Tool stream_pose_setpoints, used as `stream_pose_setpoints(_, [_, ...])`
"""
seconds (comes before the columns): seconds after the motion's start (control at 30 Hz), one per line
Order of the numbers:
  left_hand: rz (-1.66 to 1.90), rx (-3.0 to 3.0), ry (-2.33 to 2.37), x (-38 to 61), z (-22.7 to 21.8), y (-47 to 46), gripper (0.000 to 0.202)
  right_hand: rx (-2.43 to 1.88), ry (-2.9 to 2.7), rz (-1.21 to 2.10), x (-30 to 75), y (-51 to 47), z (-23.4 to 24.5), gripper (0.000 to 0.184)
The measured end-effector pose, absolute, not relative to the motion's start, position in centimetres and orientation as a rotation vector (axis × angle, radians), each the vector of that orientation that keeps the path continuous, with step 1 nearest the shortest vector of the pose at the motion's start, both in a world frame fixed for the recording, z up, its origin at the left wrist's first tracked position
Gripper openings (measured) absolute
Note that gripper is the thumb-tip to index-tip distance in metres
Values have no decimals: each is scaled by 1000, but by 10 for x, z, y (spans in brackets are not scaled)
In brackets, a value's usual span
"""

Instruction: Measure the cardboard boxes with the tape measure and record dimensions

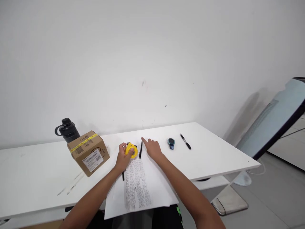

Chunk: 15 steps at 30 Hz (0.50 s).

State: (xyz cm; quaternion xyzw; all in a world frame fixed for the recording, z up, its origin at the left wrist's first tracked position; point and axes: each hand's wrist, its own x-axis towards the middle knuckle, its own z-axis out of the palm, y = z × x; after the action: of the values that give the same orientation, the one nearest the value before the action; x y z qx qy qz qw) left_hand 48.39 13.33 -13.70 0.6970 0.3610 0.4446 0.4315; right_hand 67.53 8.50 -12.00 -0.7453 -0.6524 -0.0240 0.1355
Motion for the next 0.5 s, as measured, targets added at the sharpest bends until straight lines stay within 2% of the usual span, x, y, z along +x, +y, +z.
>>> stream_pose_setpoints(0.07, [1124, 1738, 930, 485, -146, 147, 49, -2186, -2202, -263, 687, 114, -124, 49])
stream_pose_setpoints(0.2, [1123, 1656, 955, 480, -154, 157, 55, -1949, -2526, -346, 695, 140, -142, 38])
stream_pose_setpoints(0.27, [1113, 1628, 955, 479, -154, 159, 58, -1964, -2425, -368, 700, 136, -152, 39])
stream_pose_setpoints(0.37, [1126, 1562, 929, 481, -150, 160, 59, -2012, -1985, -279, 706, 122, -163, 39])
stream_pose_setpoints(0.5, [1162, 1437, 877, 485, -148, 159, 58, -1698, -1486, 17, 703, 103, -170, 38])
